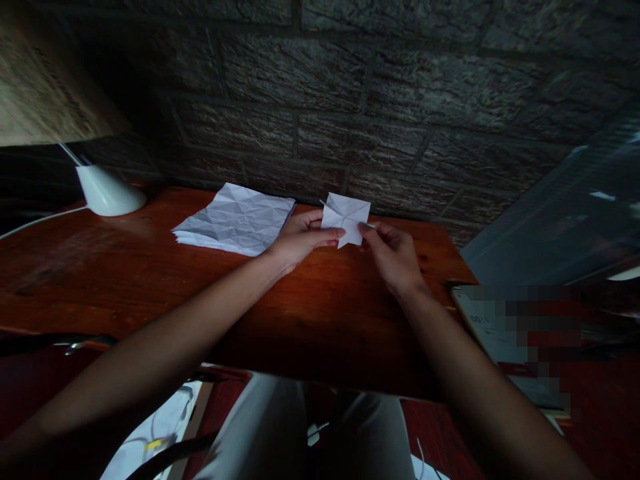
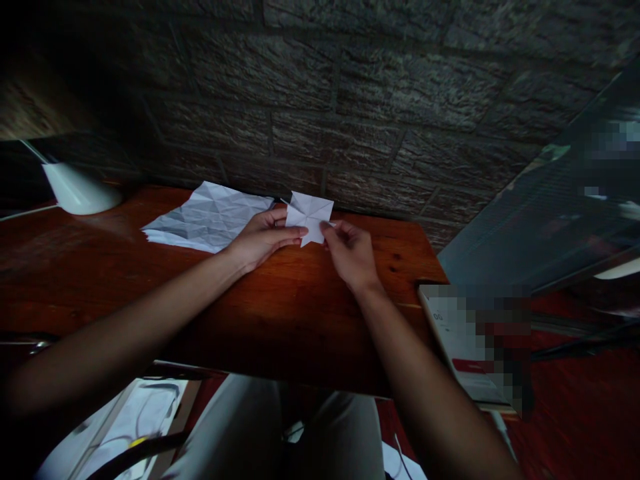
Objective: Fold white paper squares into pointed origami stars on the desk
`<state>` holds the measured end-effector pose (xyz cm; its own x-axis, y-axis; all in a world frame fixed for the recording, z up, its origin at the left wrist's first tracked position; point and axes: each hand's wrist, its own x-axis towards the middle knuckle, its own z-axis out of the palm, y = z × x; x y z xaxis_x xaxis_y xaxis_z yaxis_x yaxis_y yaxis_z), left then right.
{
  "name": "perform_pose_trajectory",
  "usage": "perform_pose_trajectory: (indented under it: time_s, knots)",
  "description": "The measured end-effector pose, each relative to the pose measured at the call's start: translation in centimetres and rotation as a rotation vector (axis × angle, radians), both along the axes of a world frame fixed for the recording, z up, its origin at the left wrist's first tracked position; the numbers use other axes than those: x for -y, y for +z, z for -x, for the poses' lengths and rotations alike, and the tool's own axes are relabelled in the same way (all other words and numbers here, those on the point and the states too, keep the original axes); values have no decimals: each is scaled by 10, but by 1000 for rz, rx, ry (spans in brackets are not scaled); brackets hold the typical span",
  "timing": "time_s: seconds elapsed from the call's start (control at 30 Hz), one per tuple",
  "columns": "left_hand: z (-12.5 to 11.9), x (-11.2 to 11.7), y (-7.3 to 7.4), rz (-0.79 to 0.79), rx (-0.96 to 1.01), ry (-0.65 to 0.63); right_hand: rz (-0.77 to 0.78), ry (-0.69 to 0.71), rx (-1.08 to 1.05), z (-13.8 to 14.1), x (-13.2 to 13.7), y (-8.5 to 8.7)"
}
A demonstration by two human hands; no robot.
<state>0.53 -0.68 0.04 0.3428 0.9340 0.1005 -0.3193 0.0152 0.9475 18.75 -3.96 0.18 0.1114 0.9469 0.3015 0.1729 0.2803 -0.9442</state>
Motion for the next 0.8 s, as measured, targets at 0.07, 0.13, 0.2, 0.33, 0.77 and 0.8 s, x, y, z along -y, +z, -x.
perform_pose_trajectory:
  time_s: [0.07,0.13,0.2,0.33,0.77,0.8]
  knots:
    - [0,0,-1,-6,3,6,18,30,4,0,0,-1]
    - [-1,0,-1,-13,13,-1,18,40,-2,0,0,-2]
    - [-2,0,-2,-14,15,-11,6,40,-6,1,-1,-4]
    - [-6,0,-5,-44,1,0,-35,45,-37,2,0,-6]
    - [2,4,4,-9,-55,-79,15,149,-163,8,2,-5]
    - [1,4,4,5,-44,-78,17,156,-177,9,2,-3]
